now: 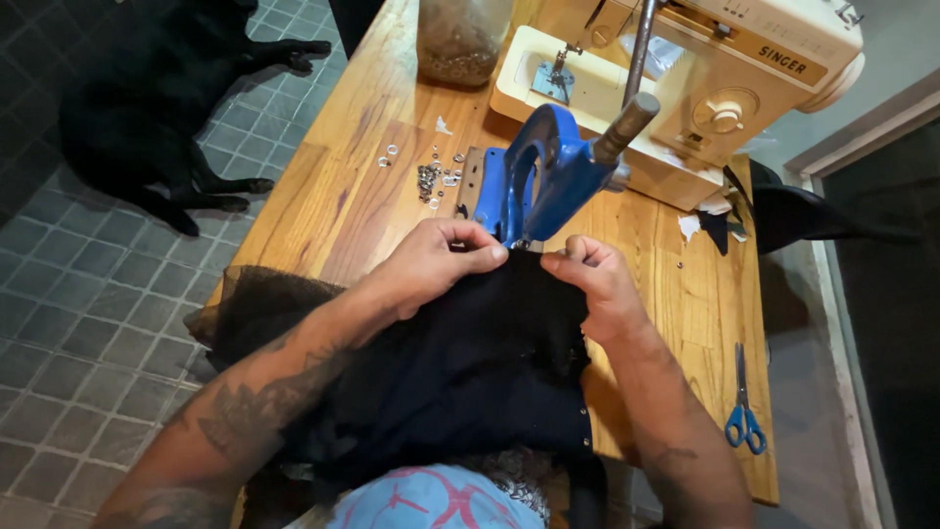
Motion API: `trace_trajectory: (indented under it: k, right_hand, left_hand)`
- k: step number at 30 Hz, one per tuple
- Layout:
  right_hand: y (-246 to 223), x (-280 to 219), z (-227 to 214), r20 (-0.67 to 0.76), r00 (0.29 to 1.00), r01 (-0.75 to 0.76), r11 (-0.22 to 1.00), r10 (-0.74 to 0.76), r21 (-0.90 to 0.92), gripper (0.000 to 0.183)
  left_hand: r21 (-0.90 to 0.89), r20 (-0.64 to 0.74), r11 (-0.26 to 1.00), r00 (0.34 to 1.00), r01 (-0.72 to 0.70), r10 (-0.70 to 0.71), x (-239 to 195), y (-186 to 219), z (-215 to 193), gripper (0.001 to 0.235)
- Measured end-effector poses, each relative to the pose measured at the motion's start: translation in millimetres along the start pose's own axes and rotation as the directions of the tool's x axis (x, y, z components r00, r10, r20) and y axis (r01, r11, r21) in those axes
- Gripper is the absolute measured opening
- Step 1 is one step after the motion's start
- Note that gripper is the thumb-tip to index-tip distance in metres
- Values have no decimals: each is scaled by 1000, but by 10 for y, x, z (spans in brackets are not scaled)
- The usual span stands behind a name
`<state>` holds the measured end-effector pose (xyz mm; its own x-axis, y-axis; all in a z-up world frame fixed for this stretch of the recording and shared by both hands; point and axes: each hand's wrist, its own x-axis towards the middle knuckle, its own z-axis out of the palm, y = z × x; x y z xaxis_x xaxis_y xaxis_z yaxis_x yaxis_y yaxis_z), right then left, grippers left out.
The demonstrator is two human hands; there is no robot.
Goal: Attaching metal snaps to a black fabric piece using a manual hand press
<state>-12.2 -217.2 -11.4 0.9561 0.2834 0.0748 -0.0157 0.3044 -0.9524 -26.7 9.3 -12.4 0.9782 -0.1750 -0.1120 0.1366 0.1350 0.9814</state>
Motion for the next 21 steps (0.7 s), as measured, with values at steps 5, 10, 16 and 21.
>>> trace_trajectory:
  k: [5,10,16,21]
  right_hand:
    - [-96,54,119,-44,998,-43,996,47,80,44]
    - [-86,94,163,-111,989,-92,993,100,69,43]
    - [54,143,85,-123,973,-176,974,194,143,34]
    - [67,135,114,-120,965,-209,960,233,186,23]
  left_hand:
    - [-96,-9,994,998,55,-56,143,-27,19,13]
    - [-175,-11,977,992,124,-128,305,-149,-7,11]
    - [-213,21,963,986,167,-166,352,-238,-23,11]
    - [-245,39,953,984,179,-175,383,-275,-24,10]
